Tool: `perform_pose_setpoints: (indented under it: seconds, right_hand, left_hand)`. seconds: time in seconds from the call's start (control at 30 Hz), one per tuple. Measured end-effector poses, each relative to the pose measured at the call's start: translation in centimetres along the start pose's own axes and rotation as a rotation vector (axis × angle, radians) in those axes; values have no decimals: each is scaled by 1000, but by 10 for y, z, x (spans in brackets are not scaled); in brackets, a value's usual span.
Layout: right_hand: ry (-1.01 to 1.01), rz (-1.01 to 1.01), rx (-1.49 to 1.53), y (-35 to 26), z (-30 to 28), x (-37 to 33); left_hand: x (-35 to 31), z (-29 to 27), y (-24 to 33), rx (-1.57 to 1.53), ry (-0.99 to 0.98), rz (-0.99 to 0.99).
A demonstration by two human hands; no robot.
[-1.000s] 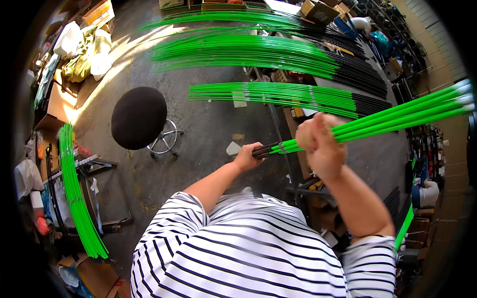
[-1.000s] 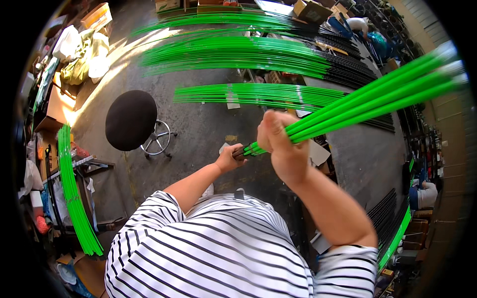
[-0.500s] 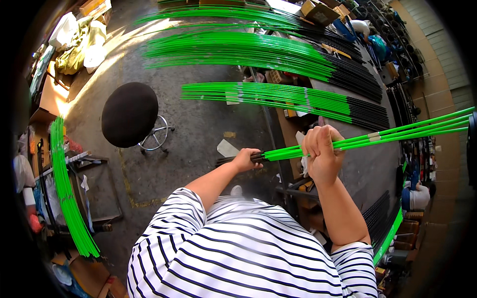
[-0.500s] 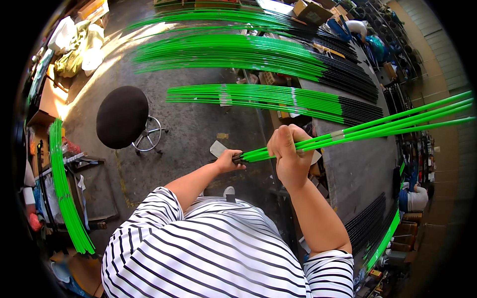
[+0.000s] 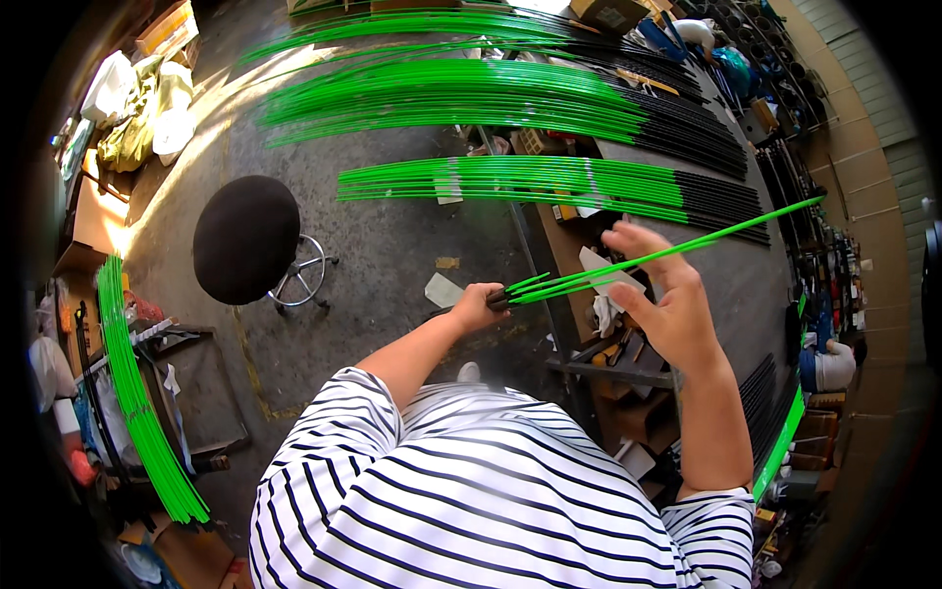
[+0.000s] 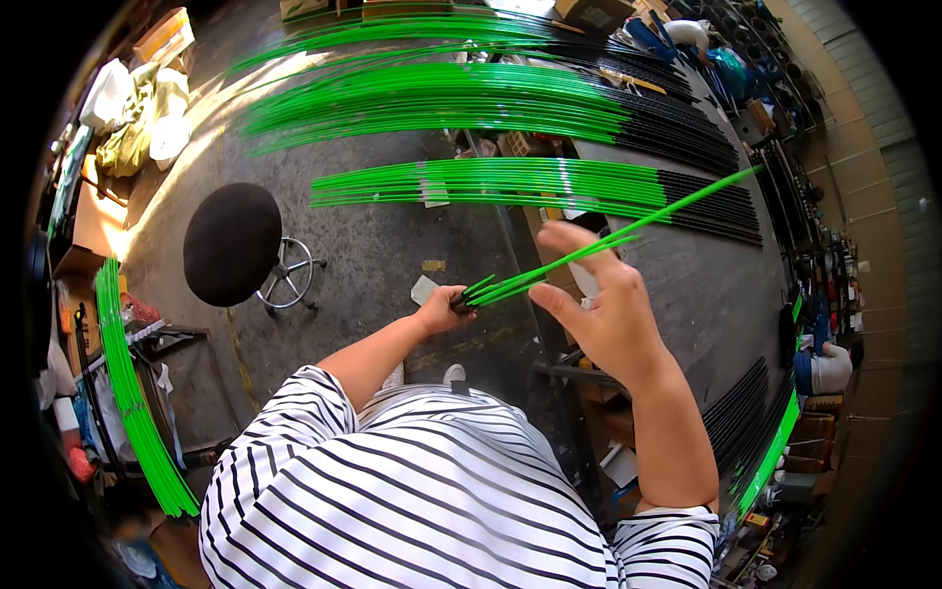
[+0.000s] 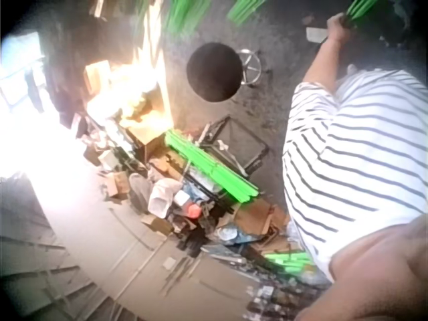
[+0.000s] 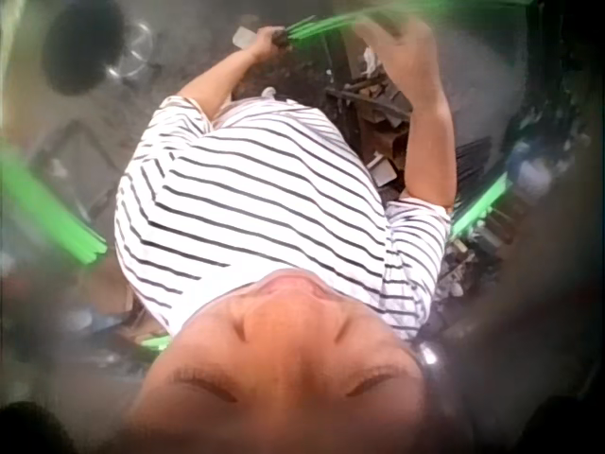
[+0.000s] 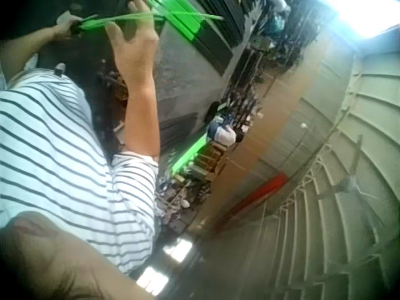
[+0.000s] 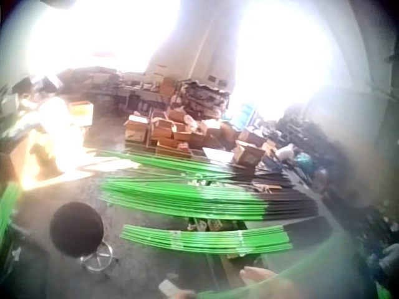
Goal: The person repeatedly picks up bundles of green and black rods from a table, separates them by color, and places them into separate piles. The person handles the rods by hand and organizes them into neat stacks on the table.
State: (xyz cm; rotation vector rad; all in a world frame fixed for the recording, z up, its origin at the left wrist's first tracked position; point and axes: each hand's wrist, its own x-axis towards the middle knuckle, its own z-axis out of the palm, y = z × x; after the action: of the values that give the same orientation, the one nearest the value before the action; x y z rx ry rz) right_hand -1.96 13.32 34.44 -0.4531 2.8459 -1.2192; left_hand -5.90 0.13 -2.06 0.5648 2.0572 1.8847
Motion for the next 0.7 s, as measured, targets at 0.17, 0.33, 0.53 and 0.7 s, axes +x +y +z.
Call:
perform_pose_setpoints:
  seconds: [0.17, 0.33, 0.53, 0.7]
  right_hand:
    - [245, -222, 182, -3, 6, 1]
    - [247, -198, 28, 13, 24, -4]
    - [137, 35, 397, 87, 50, -32]
    - [-171, 8, -9, 110, 103, -25]
  left_hand:
    - [-2, -5, 6, 42, -19, -33]
    - [-4, -9, 24, 36, -38, -74]
    - [-2, -29, 102, 74, -8, 133]
    - [8, -57, 207, 28, -43, 348]
